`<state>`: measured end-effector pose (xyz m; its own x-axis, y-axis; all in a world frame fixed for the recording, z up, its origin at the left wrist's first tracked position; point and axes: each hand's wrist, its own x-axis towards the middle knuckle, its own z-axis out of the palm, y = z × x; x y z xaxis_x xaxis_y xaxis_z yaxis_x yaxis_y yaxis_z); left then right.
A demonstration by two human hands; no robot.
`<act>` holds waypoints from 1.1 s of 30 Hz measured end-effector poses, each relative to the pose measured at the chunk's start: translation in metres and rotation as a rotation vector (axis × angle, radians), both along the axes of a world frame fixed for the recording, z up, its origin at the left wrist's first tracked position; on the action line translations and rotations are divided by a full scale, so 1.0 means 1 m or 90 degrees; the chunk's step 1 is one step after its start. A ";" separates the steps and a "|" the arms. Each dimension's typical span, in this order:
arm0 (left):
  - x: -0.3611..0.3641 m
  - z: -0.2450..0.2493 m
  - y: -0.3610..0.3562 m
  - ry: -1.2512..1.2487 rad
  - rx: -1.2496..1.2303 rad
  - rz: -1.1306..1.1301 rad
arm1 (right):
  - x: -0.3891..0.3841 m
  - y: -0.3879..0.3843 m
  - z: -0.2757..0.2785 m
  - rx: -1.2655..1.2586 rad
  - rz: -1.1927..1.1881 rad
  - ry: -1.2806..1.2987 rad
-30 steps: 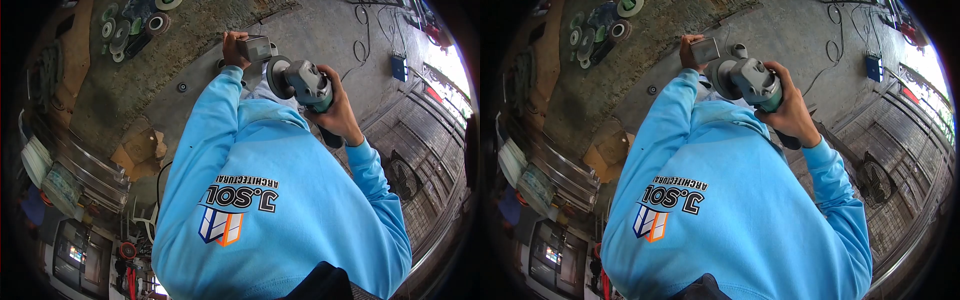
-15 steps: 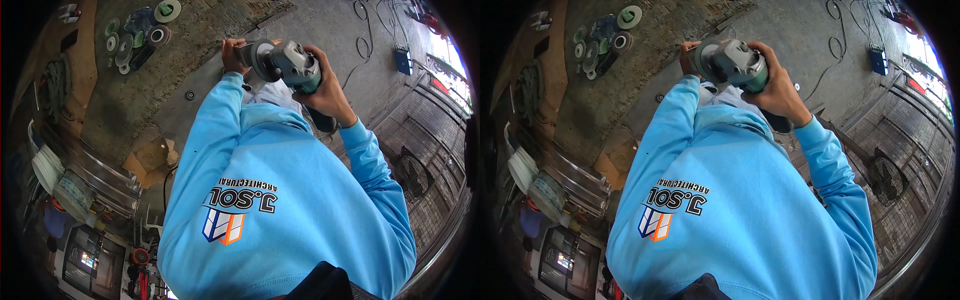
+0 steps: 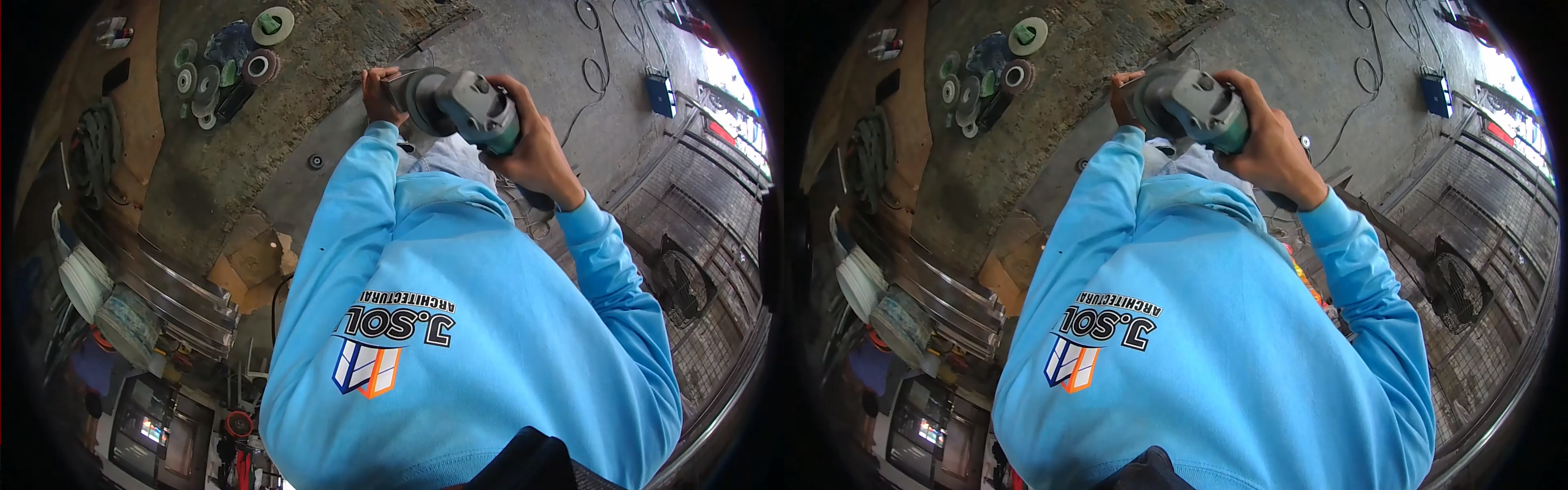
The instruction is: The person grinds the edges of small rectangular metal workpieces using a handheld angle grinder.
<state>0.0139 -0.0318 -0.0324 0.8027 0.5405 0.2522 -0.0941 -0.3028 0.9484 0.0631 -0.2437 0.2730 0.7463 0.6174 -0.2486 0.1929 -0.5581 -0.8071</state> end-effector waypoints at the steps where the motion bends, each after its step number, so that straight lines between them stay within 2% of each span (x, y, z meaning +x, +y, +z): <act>1: 0.000 -0.009 -0.001 0.000 0.000 -0.003 | 0.003 0.003 -0.001 0.008 0.013 -0.017; 3: 0.003 -0.017 -0.003 0.018 -0.115 0.000 | 0.005 0.005 -0.001 0.016 0.031 -0.034; 10: 0.000 -0.005 -0.005 0.033 -0.086 0.018 | -0.011 -0.020 0.009 -0.018 0.062 -0.058; 12: 0.000 0.005 -0.002 0.008 0.110 0.043 | -0.015 -0.032 0.014 -0.050 0.045 -0.025; 15: -0.002 -0.014 -0.004 0.029 0.061 0.040 | -0.018 -0.049 0.020 -0.074 0.003 -0.034; 17: 0.000 -0.005 -0.006 0.034 0.031 0.048 | -0.015 -0.062 0.020 -0.100 -0.050 -0.052; 19: -0.003 0.016 -0.014 0.003 -0.073 0.060 | -0.011 -0.072 0.019 -0.086 -0.068 -0.051; 21: -0.002 0.026 -0.020 0.000 -0.088 0.073 | -0.004 -0.080 0.015 -0.066 -0.110 -0.018; 22: -0.004 0.031 -0.021 0.003 -0.108 0.073 | 0.000 -0.083 0.013 -0.049 -0.084 -0.019; 25: -0.003 0.039 -0.026 0.071 -0.032 0.118 | 0.018 -0.083 0.011 -0.008 -0.109 -0.016; 30: 0.002 0.049 -0.050 0.089 0.024 0.213 | 0.070 -0.094 0.000 0.040 -0.030 0.032; 33: 0.005 0.051 -0.075 0.154 -0.017 0.299 | 0.100 -0.102 -0.006 0.053 0.019 0.072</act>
